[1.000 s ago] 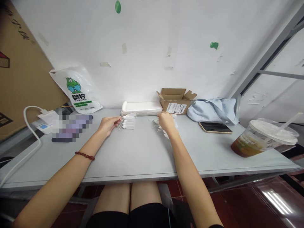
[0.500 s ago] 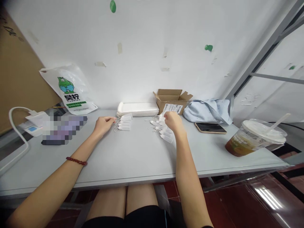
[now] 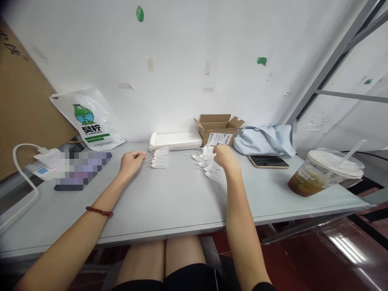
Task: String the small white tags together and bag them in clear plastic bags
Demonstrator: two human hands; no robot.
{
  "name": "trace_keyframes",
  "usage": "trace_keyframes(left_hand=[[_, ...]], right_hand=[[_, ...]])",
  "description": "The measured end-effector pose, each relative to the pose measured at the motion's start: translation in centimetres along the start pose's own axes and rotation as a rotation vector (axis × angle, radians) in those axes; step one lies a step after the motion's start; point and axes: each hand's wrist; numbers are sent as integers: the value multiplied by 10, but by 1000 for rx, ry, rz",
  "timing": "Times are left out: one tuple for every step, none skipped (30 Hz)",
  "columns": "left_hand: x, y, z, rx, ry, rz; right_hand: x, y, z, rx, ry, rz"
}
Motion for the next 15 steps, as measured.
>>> trace_keyframes(left_hand=[[0,0,0,1,0,6],[1,1,0,3,-2,9],[2,1,1,4,-4,9],[2,2,1,4,-5,10],[3,2,1,2,-4,12],[3,3,1,0,-2,14],[3,3,1,-2,1,17],[3,3,1,-3,4,21],[3,3,1,-2,7,24],[3,4,1,1,11,25],[3,4,0,4,14,25],[4,4,0,8,18,22],[5,5,0,10,23,19],[6,6,0,13,28,18],[8,7,0,13,35,20]], right_hand=[[0,-1,1,-10,6,-9],[0,-2,2,-18,13,-18],[0,-4,3,-21,20,-27],[-1,-5,5,-19,26,-36],[-1,-7,7,-15,31,-46],[-1,-8,9,-10,35,-56],[-1,-9,11,-6,38,-66],[-1,-10,13,-2,40,-74],[0,-10,15,3,39,-79],[0,-11,17,12,37,-82],[2,-11,18,26,34,-84],[3,-11,18,46,25,-87],[4,-11,18,73,10,-93],[4,-11,17,103,-16,-103],[3,-11,15,133,-56,-117]])
Point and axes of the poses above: each hand's wrist, its own y-axis away from the middle knuckle, its own z-axis out of the palm, x = y × z, and after that the axes turned 2 degrees about y, right-handed
